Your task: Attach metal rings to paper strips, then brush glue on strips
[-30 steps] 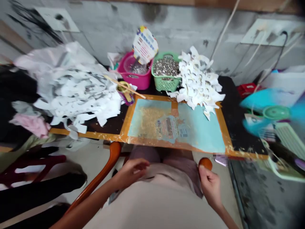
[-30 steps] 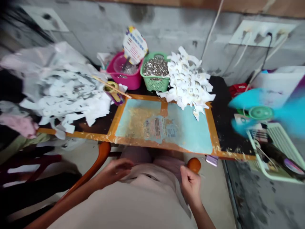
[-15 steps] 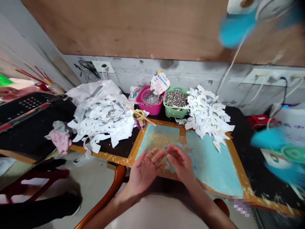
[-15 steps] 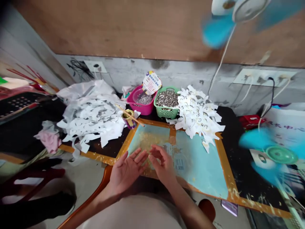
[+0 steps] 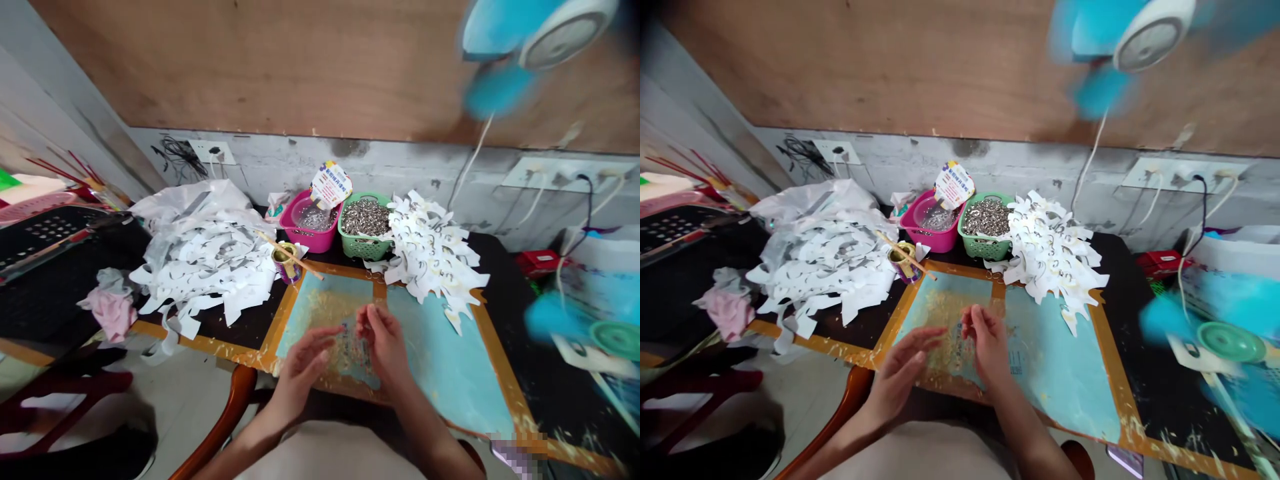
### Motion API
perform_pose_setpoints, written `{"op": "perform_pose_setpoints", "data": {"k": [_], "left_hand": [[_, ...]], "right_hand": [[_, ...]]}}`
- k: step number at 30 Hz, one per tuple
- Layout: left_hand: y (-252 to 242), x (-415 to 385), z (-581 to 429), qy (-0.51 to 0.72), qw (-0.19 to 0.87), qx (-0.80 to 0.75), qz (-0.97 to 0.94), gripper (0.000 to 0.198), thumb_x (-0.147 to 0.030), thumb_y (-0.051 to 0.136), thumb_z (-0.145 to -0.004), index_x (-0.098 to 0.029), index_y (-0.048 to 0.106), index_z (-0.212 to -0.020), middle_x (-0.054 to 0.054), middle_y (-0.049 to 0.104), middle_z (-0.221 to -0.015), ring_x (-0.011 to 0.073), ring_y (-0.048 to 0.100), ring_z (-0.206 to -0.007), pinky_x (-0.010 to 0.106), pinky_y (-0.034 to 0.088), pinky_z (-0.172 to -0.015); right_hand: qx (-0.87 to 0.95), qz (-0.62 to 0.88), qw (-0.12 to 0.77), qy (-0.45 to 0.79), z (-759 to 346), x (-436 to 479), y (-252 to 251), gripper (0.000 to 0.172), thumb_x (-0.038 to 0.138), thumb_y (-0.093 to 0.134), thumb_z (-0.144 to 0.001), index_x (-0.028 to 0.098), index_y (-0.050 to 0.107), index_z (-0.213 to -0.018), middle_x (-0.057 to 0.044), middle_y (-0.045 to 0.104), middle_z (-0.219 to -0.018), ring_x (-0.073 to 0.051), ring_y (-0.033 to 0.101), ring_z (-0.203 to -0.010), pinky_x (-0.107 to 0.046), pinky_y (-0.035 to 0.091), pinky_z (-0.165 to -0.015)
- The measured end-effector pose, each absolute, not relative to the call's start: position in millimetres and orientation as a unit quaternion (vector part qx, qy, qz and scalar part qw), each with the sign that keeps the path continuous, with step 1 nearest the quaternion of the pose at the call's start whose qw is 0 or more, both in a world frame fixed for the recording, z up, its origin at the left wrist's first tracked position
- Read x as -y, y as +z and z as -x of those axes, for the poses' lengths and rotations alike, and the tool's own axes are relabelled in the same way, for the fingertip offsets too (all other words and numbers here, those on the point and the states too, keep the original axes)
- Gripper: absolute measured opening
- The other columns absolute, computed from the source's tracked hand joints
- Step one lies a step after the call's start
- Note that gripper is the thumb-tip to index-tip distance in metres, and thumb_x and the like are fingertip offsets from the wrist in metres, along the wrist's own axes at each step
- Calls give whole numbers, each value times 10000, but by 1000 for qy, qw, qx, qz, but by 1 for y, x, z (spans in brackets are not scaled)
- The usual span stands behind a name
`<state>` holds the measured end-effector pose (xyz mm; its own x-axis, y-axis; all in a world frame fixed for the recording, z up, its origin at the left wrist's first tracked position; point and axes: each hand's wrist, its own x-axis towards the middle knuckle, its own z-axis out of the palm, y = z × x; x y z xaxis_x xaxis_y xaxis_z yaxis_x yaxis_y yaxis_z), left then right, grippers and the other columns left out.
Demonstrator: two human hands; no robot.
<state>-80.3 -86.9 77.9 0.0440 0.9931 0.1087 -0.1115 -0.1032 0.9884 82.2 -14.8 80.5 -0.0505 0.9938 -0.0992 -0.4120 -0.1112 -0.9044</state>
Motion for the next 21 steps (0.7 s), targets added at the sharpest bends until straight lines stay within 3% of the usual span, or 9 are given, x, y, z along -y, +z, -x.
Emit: {"op": "perform_pose_setpoints", "data": {"k": [4,7,11,15,18,21], "left_hand": [[91,60,84,516,233,-520,-639,277,-323,613,-934,-231,678,-1187,103,647,-1234,260,600,-1180,454,483,-1046],[97,42,87,505,130,-527,-671,207,-328,600,-940,-229,736,-1062,113,625,-1247,264,601,-1166,461,524,-995],[97,39,92,492,58,-520,-696,223,-322,569,-952,-231,769,-916,136,549,-1342,314,535,-1241,531,500,-999],[85,52,92,490,44,-532,-689,280,-318,502,-970,-217,759,-925,156,547,-1243,326,522,-1222,579,421,-1059],[71,59,106,554,77,-579,-594,239,-356,539,-961,-212,704,-866,128,537,-1172,281,532,-1175,492,461,-1012],[57,66,150,623,66,-657,-419,338,-472,505,-968,-199,613,-801,95,553,-1088,225,568,-1027,384,488,-915]], "right_hand": [[309,357,522,711,-71,23,84,357,561,681,-832,217,774,-855,-32,635,-744,-147,538,-631,-278,459,-567],[293,322,491,755,-69,31,82,387,579,650,-845,224,792,-906,-63,660,-807,-173,561,-691,-293,477,-585],[308,304,434,790,-78,37,69,411,591,564,-883,279,781,-1040,-102,696,-959,-234,609,-789,-359,513,-624],[302,284,369,832,-78,40,54,467,635,514,-879,351,739,-1174,-111,690,-1022,-278,623,-822,-415,530,-606],[289,268,325,860,-73,48,51,504,656,598,-828,337,736,-1193,-100,683,-962,-248,604,-736,-387,523,-565],[255,292,313,867,-78,53,48,470,576,715,-797,288,744,-1167,-64,680,-919,-184,594,-711,-315,526,-595]]}}
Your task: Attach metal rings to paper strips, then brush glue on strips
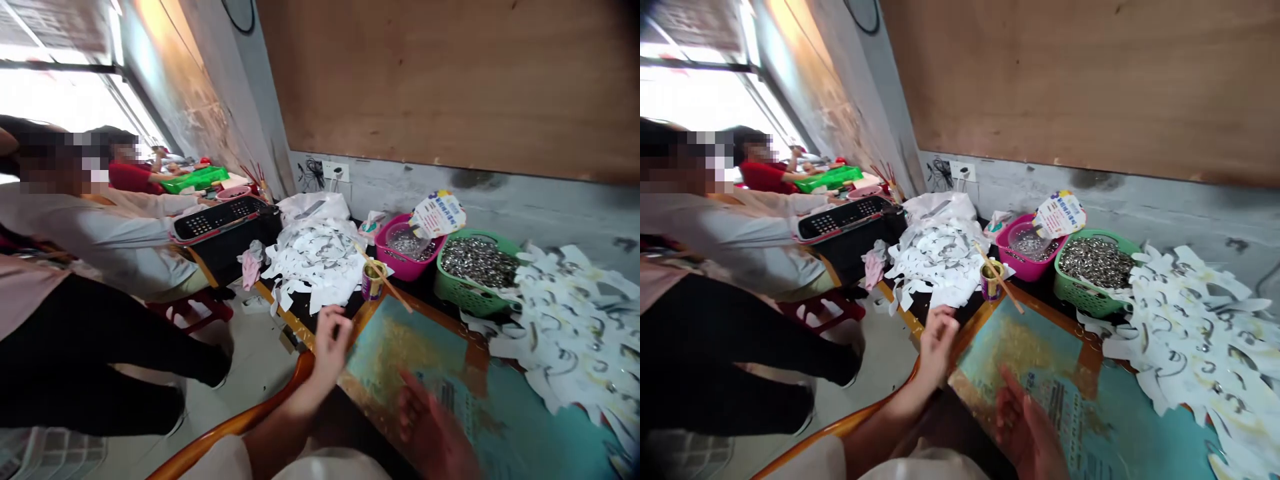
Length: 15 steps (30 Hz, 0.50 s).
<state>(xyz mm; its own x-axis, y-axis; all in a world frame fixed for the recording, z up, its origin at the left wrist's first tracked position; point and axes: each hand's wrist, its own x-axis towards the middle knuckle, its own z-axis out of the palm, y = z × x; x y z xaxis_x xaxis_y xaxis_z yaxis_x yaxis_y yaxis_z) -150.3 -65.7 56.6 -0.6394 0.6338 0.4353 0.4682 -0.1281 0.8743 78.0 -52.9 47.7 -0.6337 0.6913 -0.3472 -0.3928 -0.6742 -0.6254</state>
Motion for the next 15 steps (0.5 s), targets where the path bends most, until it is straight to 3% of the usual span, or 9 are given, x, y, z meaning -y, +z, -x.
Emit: {"op": "perform_pose_setpoints", "data": {"k": [5,9,15], "left_hand": [[25,100,242,593,-1,-755,-282,544,-669,496,-890,-201,509,-613,42,542,-813,198,522,-803,316,458,-779],[-11,128,266,561,4,-793,-239,645,-726,549,-808,-226,344,-454,-16,355,-509,169,407,-590,294,400,-621],[-51,111,260,530,39,-824,-197,646,-737,539,-795,-243,274,-473,-52,270,-469,113,302,-468,271,341,-508]], "right_hand": [[234,341,328,849,-108,47,25,404,516,794,-748,214,787,-1015,-80,706,-854,-181,609,-712,-295,542,-625],[239,355,338,838,-119,43,9,410,544,792,-734,217,796,-982,-76,704,-811,-177,600,-682,-297,543,-611],[265,377,330,824,-109,53,7,408,557,797,-719,201,804,-918,-75,702,-768,-169,598,-641,-295,539,-593]]}}
